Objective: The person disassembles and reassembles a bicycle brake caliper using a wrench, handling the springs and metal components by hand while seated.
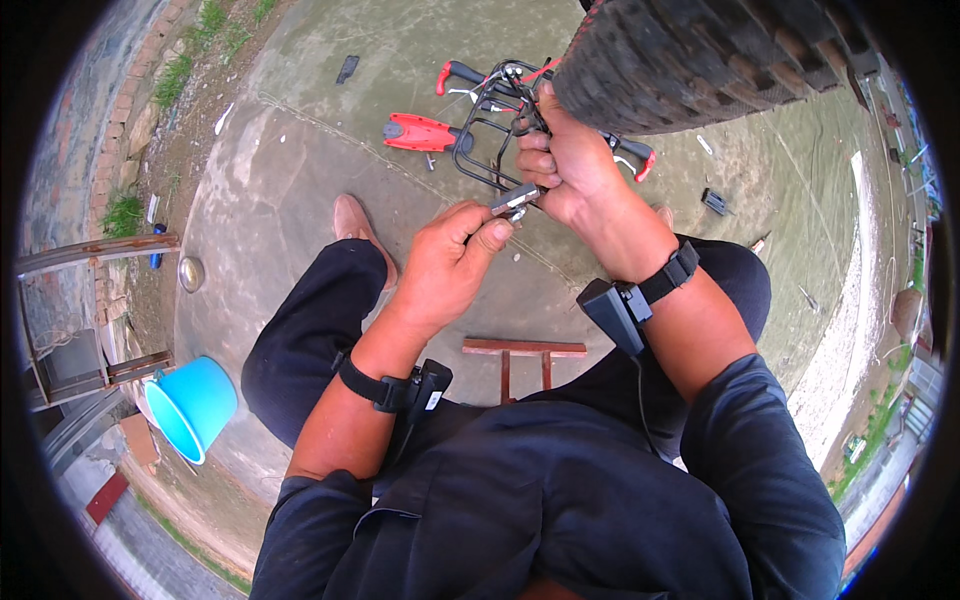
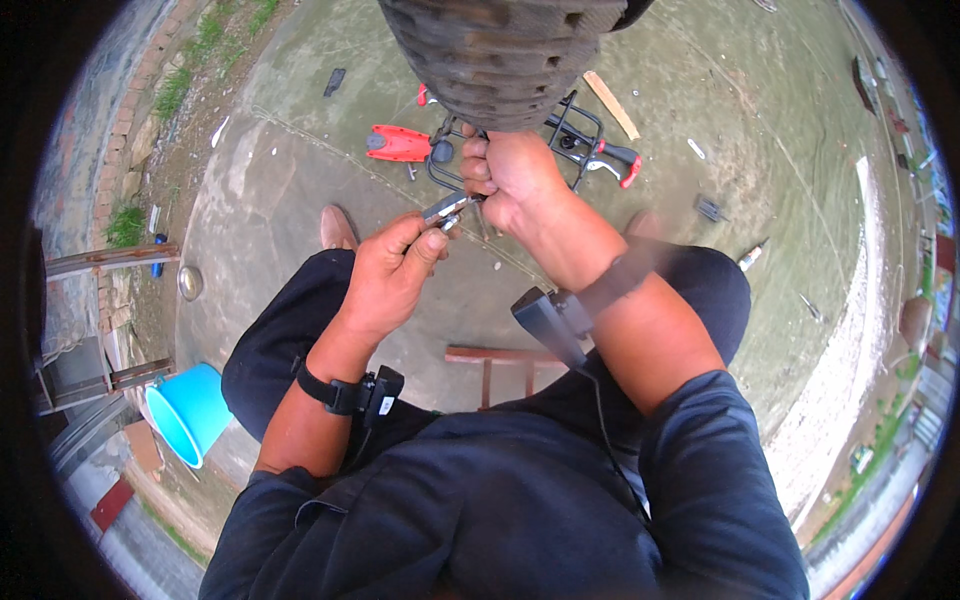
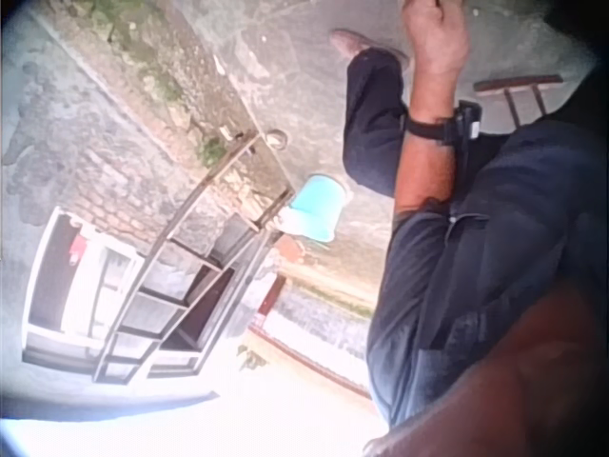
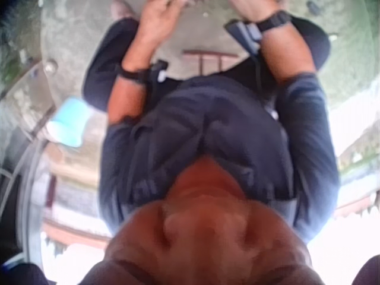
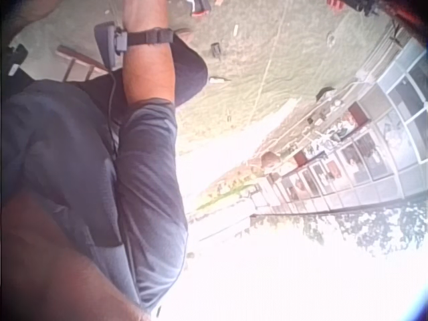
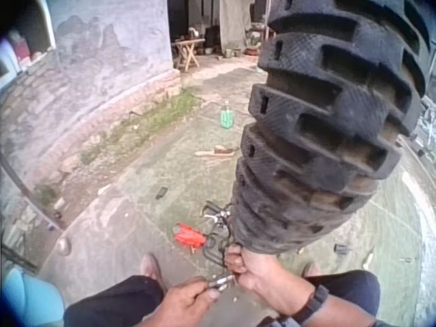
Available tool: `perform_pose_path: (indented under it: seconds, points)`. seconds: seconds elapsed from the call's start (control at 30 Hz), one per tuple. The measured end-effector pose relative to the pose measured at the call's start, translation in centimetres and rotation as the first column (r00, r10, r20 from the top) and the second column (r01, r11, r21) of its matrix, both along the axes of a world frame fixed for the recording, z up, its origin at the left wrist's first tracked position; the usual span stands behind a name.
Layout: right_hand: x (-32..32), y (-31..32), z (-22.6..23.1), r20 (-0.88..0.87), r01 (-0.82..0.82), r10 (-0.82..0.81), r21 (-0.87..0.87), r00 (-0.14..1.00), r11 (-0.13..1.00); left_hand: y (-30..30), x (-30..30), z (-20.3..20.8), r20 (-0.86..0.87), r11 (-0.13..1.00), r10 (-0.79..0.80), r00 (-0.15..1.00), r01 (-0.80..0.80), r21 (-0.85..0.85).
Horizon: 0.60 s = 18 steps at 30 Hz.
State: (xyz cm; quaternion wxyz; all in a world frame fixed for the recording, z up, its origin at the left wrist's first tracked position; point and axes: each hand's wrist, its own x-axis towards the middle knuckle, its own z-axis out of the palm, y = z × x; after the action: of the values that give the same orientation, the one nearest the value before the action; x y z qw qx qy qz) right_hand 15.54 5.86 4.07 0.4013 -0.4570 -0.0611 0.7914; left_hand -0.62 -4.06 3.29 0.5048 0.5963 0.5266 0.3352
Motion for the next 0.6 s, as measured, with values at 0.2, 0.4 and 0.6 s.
perform_pose_path:
  seconds: [0.2, 0.4, 0.6]
  points:
    - [-0.2, -0.1, -0.4, 0.020, -0.011, 0.011, 0.003, 1.000, 1.000, -0.1, 0.0, 0.5, -0.006, 0.999, -0.027, 1.000, 0.027, -0.027]
    - [0.1, -0.2, -0.8, 0.003, -0.024, 0.024, 0.015, 1.000, 1.000, 0.0, -0.1, 0.4, -0.008, 0.998, -0.059, 0.998, 0.058, -0.036]
    - [0.4, -0.2, -0.7, -0.082, -0.080, 0.081, 0.022, 0.993, 0.997, 0.0, -1.0, -1.0, 0.142, 0.965, -0.090, 0.986, 0.122, -0.233]
